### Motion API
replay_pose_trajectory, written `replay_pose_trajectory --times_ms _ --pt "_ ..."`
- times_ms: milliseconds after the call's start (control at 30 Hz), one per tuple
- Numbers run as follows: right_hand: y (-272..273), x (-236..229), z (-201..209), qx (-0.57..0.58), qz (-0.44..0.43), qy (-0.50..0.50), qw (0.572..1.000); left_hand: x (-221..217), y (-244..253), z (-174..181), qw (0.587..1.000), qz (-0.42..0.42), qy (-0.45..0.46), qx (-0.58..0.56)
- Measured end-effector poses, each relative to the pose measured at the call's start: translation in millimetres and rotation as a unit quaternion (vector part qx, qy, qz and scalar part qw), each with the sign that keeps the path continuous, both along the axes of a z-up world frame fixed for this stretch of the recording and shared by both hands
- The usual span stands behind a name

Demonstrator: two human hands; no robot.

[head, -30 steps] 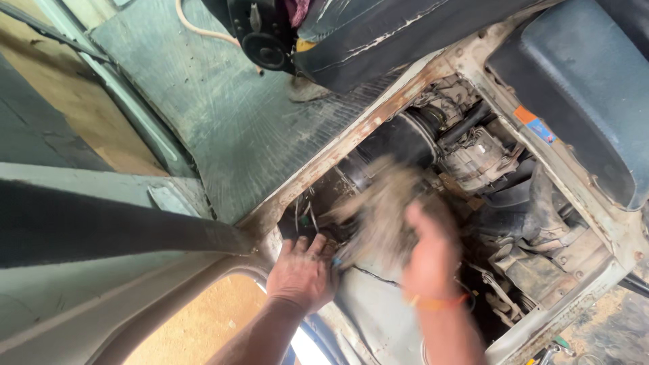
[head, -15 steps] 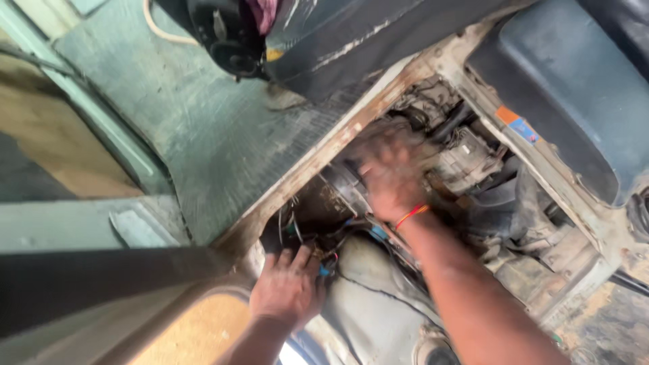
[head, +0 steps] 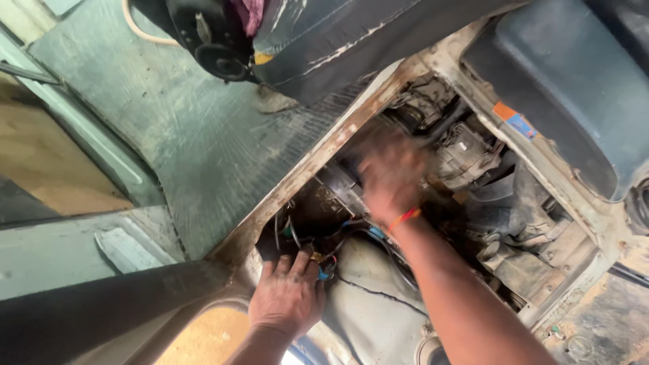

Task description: The person cleans various components inside a vehicle's engine compartment by wiping surfaces with a cloth.

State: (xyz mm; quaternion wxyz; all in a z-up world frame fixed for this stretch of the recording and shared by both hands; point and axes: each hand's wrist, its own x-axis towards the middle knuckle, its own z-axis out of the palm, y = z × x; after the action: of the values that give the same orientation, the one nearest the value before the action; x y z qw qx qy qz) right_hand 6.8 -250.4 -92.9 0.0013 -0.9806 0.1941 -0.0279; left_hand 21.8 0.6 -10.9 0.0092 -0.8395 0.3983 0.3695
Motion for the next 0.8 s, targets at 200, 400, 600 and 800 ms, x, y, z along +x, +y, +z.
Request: replay_pose_trajectory --times_ms 200,400,600,800 --pt "41 6 12 0.184 -0.144 -0.221 0.947 -2 5 -3 0.998 -0.015 -0.038 -0.044" --pt "22 -47 -6 0.246 -0.199 -0.181 0.931 -2 3 -7 1.000 -0.013 -0.012 -0.008" --pt "-43 -42 -54 0.323 -0.412 -0.202 0.827 -9 12 -17 0.995 -0.013 -0.060 -0.085" --pt "-56 -3 1 0.616 -0.274 -0.495 0.547 3 1 -4 0.999 -0.034 -0.001 0.010"
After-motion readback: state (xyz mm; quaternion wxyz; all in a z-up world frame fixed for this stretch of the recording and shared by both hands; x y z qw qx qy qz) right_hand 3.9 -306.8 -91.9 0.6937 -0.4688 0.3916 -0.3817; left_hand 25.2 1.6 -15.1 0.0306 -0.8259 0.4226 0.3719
